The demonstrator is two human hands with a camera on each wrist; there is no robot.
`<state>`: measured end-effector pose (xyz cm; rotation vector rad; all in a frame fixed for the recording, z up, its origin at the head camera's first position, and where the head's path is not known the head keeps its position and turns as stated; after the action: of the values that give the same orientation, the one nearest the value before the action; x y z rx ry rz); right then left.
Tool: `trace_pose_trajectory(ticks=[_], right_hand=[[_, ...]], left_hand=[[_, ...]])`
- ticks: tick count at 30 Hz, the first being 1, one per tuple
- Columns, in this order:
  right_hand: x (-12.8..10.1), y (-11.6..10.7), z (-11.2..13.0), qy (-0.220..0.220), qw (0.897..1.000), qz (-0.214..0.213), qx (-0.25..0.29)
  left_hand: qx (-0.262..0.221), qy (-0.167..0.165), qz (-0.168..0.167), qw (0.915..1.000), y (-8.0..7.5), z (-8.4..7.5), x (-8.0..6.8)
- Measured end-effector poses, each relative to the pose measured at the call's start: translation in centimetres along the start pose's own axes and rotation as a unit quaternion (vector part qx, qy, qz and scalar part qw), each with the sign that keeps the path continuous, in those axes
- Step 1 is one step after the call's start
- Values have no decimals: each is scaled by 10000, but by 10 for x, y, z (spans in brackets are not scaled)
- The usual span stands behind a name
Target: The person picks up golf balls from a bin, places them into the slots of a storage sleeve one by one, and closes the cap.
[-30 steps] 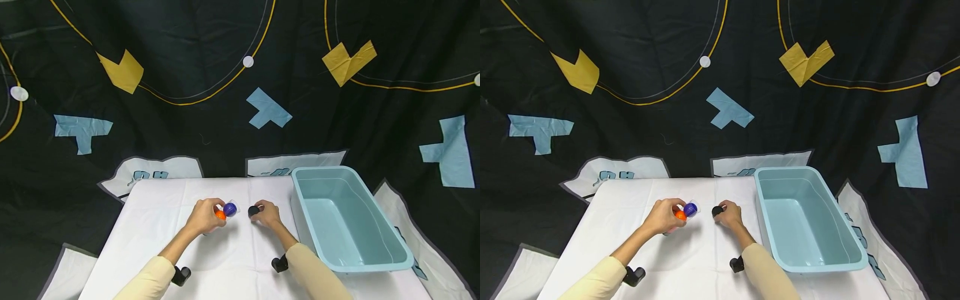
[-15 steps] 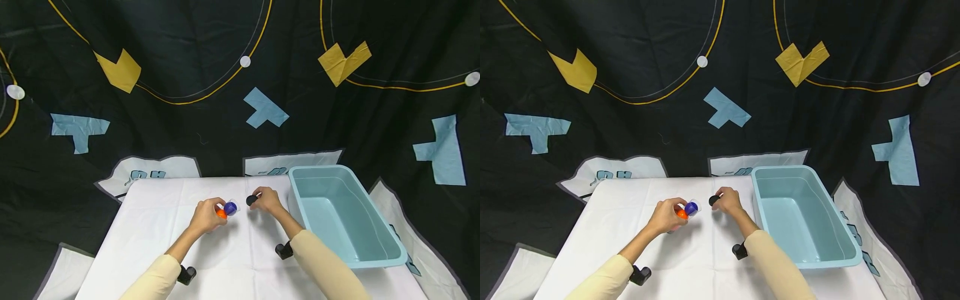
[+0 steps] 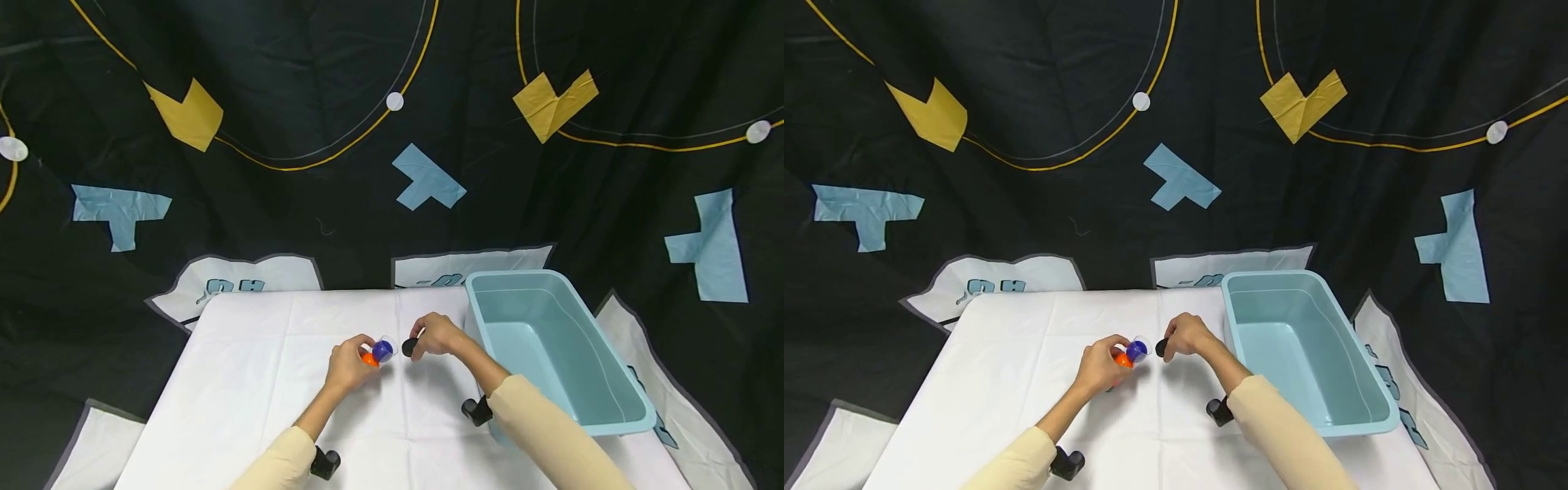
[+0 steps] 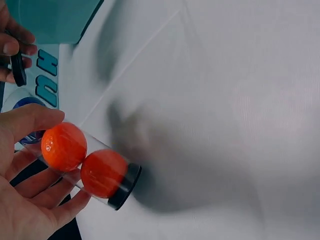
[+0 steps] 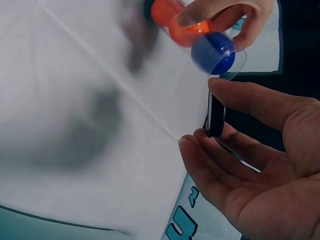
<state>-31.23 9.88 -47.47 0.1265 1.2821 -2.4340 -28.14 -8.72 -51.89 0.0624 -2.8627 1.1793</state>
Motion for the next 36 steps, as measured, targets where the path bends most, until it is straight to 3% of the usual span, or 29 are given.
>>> trace_pose_trajectory(ticks=[7,21,36], right_hand=[[-1,0,-2,103,9999,2,-67],[-2,-1,-4,53,10000,-16,-15],[2,13,7,-283,9962,323,760]], left_hand=[[-144,48,236,9996,8,-7,-2],[-211,118,374,9990,16,-13,-2],[-254,100,597,9978,18,-12,-2]])
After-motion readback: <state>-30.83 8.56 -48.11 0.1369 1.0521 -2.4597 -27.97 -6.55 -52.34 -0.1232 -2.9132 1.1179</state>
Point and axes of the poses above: each hand's wrist, its own x-axis towards the middle knuckle, its own y-axis out of the palm, z = x × y, the point moved 8 cm from there along x, towards the middle knuckle, and after that the axes turned 6 degrees about -y, right-handed, at the moved point
